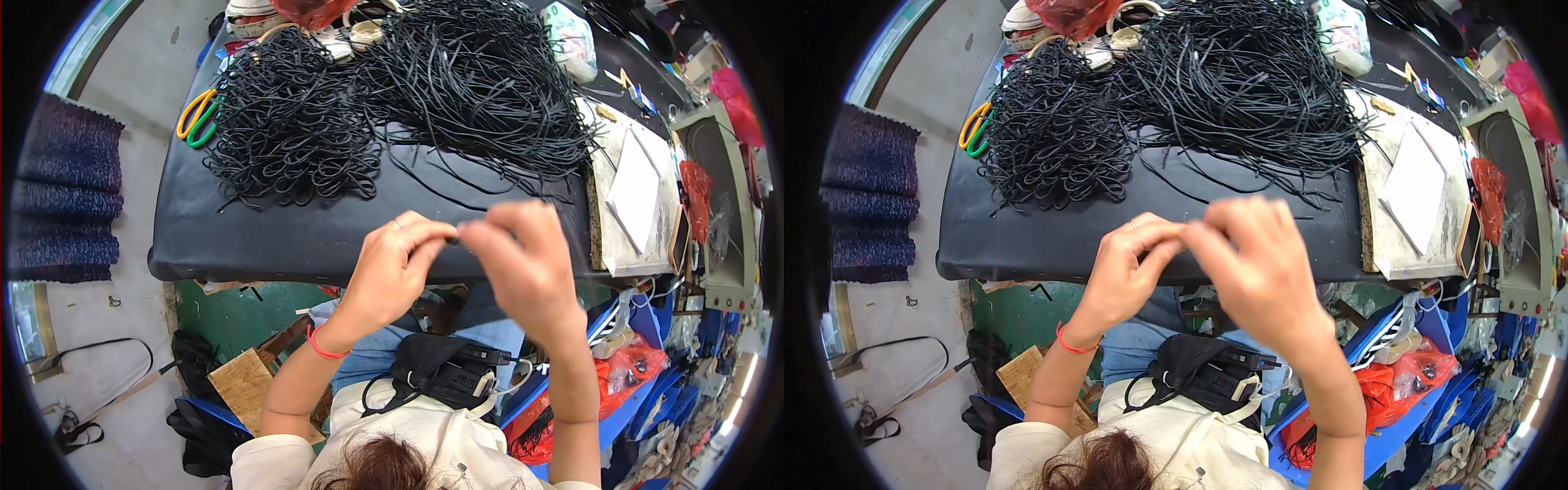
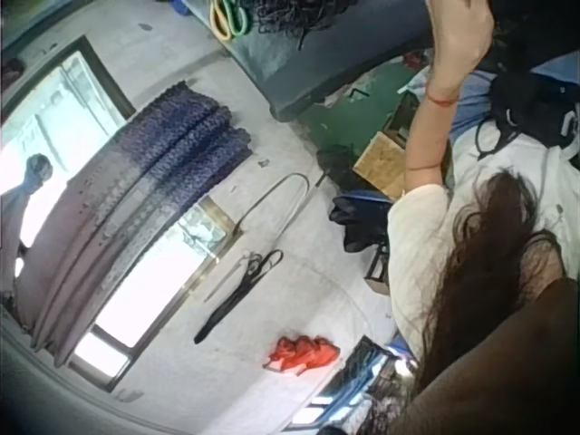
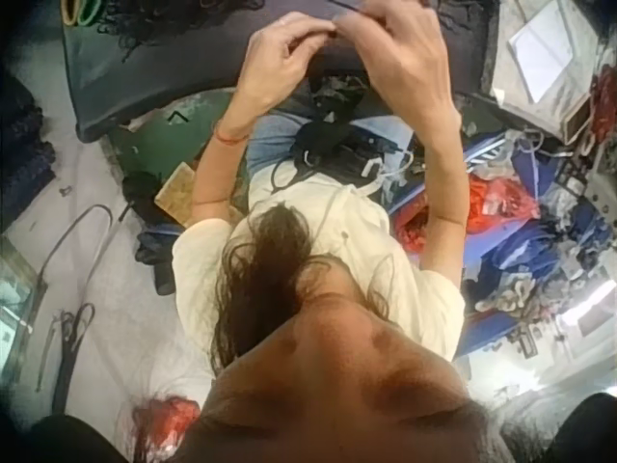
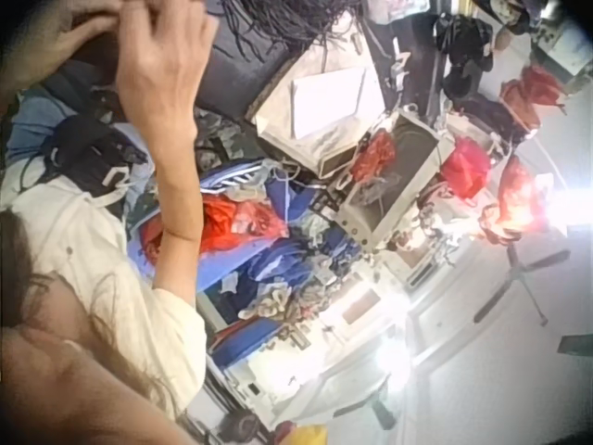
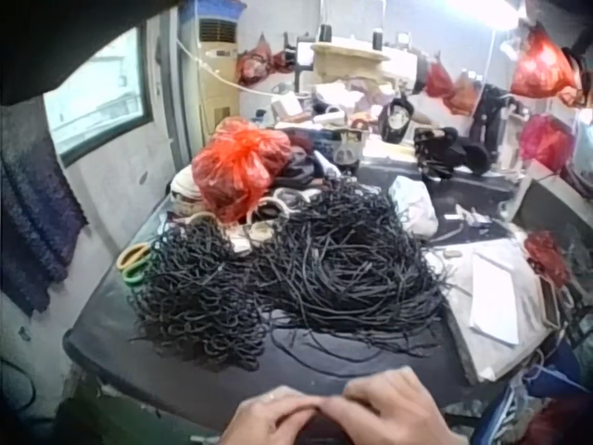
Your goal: The person sits at a workbench and repeatedly ties black cords into loops. They pick up individual cords from a large pile, form a loop with their hands, and secure it by twisting the ends together. The finished loops are placed back onto the pile on the table.
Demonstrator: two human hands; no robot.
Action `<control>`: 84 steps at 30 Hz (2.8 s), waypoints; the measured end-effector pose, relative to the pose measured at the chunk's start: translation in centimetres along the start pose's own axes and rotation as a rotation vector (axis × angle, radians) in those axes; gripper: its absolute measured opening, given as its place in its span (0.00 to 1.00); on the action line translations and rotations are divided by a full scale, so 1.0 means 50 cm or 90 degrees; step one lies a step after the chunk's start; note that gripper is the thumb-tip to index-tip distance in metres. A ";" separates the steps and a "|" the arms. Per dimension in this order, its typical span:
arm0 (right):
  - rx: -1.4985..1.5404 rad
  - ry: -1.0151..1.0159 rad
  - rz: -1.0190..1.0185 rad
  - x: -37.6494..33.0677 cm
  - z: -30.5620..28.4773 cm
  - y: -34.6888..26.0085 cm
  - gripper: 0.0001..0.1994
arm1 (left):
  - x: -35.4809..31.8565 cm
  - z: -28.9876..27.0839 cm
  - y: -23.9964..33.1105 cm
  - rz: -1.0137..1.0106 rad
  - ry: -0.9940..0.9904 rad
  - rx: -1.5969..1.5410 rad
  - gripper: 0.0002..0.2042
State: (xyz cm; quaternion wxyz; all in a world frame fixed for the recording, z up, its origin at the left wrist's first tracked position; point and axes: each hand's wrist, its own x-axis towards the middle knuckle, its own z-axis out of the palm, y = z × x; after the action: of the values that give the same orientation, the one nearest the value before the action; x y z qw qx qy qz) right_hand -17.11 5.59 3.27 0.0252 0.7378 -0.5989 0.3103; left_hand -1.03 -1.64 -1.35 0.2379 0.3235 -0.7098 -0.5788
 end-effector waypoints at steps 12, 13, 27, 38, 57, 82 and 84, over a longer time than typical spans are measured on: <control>0.367 -0.037 0.317 -0.043 0.031 -0.022 0.08 | 0.007 0.004 -0.003 -0.079 -0.008 -0.374 0.12; 0.473 -0.027 0.381 -0.050 0.036 -0.036 0.09 | 0.004 0.007 -0.006 -0.074 0.005 -0.337 0.11; 0.557 0.103 0.535 -0.045 0.064 -0.050 0.04 | -0.014 0.053 0.003 -0.015 0.193 -0.448 0.09; 0.483 0.159 0.501 -0.031 0.092 -0.059 0.07 | -0.019 0.080 -0.014 0.117 0.326 -0.286 0.07; 0.554 -0.029 0.480 -0.042 0.065 -0.018 0.11 | -0.036 0.020 0.000 -0.069 0.108 -0.356 0.13; 0.676 -0.043 0.543 -0.063 0.067 -0.024 0.13 | -0.048 0.013 0.002 -0.079 -0.025 -0.238 0.08; 0.709 -0.022 0.546 -0.057 0.067 -0.027 0.13 | -0.048 -0.001 0.013 -0.141 -0.111 -0.209 0.07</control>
State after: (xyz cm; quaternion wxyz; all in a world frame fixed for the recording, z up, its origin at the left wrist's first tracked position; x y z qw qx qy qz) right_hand -14.71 7.09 -0.36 -0.4903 0.3445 -0.5896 0.5416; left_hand 0.52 0.15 -0.59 0.1602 0.3053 -0.5839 -0.7350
